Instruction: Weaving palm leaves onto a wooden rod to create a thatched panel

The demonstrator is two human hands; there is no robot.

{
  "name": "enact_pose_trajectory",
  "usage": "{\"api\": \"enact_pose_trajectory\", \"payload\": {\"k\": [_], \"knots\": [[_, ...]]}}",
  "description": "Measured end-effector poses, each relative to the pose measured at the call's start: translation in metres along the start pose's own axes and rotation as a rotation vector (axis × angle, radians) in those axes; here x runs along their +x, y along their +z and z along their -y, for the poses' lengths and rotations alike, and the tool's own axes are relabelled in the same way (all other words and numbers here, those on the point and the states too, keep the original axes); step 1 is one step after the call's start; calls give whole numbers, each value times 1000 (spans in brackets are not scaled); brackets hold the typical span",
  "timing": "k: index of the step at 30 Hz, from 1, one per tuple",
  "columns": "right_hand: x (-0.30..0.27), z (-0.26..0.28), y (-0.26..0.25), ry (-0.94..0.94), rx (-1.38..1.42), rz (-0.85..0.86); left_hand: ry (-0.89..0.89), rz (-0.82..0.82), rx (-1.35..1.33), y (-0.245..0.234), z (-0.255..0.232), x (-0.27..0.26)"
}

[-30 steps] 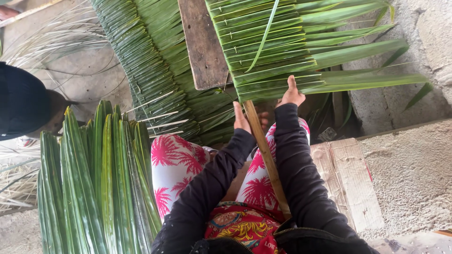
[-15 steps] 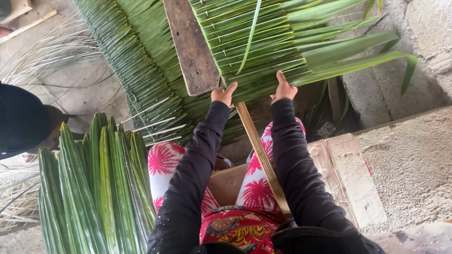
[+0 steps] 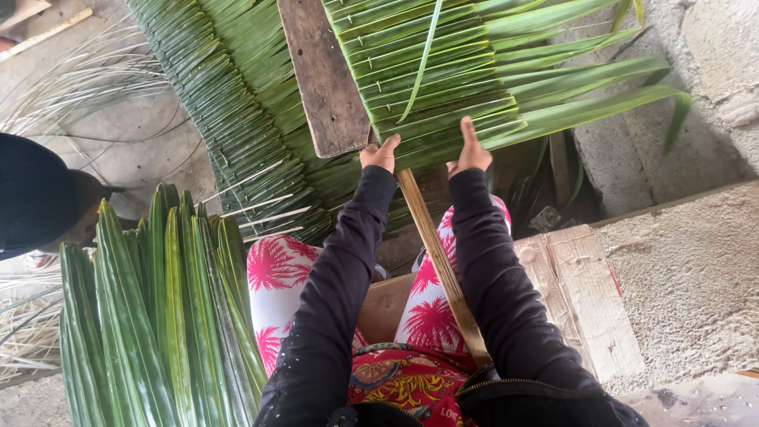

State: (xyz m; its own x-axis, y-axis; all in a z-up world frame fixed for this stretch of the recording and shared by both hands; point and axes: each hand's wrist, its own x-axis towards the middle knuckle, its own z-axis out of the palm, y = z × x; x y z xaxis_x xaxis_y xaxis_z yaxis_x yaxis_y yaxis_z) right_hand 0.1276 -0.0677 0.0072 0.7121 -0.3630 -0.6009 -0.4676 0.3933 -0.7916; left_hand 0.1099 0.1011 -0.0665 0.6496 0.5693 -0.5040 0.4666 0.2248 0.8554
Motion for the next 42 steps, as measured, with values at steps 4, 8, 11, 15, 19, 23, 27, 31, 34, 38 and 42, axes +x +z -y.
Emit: {"api": "enact_pose_trajectory", "payload": {"k": [4,8,11,15,19,23,27,31,34,38,42], "knots": [[-21,-19,16,145,139,72,40,-21,-4,6,18,15],[11,-57,28,181,282,104,89,-24,39,7,30,28],[26,-66,34,148,353,51,179,21,202,-6,10,18],[-17,-37,38,119,297,3,690,-276,549,-28,-77,-64],[-38,-27,39,53,244,48,1263,-284,933,-24,-148,-95],[-20,-30,43,141,109,-84,2109,-282,1556,-7,-196,-89],[-20,-29,38,155,75,-67,1907,-374,2311,-43,-253,-102],[-30,-22,33,176,40,-4,1698,-229,2164,-98,-258,-60],[-48,-11,33,174,-15,21,1428,206,1553,-152,-223,-5],[-83,5,34,80,288,28,1814,-93,1306,-206,-173,37],[-76,1,34,77,337,24,1950,-393,1483,-243,-150,44]]}}
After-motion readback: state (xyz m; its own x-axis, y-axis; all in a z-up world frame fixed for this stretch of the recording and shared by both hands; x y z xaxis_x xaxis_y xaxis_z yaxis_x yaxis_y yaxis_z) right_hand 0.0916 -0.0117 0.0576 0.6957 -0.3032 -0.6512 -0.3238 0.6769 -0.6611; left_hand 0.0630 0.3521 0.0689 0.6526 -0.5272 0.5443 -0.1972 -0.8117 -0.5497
